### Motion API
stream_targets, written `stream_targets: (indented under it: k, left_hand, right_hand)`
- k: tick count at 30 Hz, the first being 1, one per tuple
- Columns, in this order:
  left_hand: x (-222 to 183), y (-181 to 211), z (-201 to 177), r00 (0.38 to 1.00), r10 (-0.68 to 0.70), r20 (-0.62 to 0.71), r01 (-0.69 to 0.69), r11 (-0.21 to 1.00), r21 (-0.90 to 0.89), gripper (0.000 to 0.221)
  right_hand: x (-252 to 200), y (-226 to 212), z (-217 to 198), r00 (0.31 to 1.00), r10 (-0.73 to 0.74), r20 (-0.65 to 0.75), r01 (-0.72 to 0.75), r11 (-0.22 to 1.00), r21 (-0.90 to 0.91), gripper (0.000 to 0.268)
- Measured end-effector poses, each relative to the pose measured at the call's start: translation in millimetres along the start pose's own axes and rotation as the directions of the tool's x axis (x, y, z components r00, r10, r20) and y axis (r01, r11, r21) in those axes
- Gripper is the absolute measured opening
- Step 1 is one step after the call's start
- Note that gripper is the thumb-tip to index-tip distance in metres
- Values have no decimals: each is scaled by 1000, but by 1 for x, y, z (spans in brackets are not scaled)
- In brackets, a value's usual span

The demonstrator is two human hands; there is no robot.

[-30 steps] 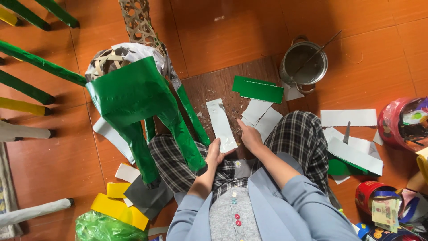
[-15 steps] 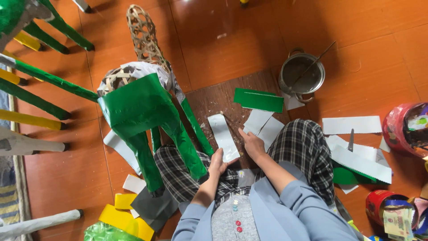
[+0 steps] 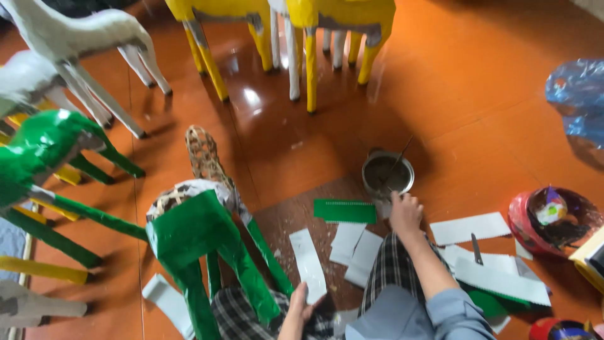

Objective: Applying green paper strips to the legs of a craft giraffe figure

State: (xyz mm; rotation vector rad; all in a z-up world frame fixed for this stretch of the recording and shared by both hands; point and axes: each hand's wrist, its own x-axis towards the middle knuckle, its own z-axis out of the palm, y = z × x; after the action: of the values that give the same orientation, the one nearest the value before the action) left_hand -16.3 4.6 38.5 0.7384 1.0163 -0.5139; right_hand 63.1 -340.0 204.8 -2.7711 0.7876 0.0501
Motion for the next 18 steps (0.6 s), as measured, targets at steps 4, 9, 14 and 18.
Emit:
stream_targets:
  k: [4,9,14,18]
  left_hand:
    - [-18,5,0,993,8,119,-7,1000,-12,36]
    - [-118,13,26,948,251,196,-229,965,-125,44]
    - [-42,7,1,826,478,297,-525,463,714,74]
    - [-164,27,42,442,597,670,-779,-115,616,85]
  right_hand:
    - [-72,-46,-15,899,-405,169,361,901,242,32]
    - [-133,-78,94,201,-952,-232,927,108,360,11]
    - [-118,-90,100,493,-869,42,574,362,734,33]
    - [-119,-102,36,525,-850,34,488,334,806,30]
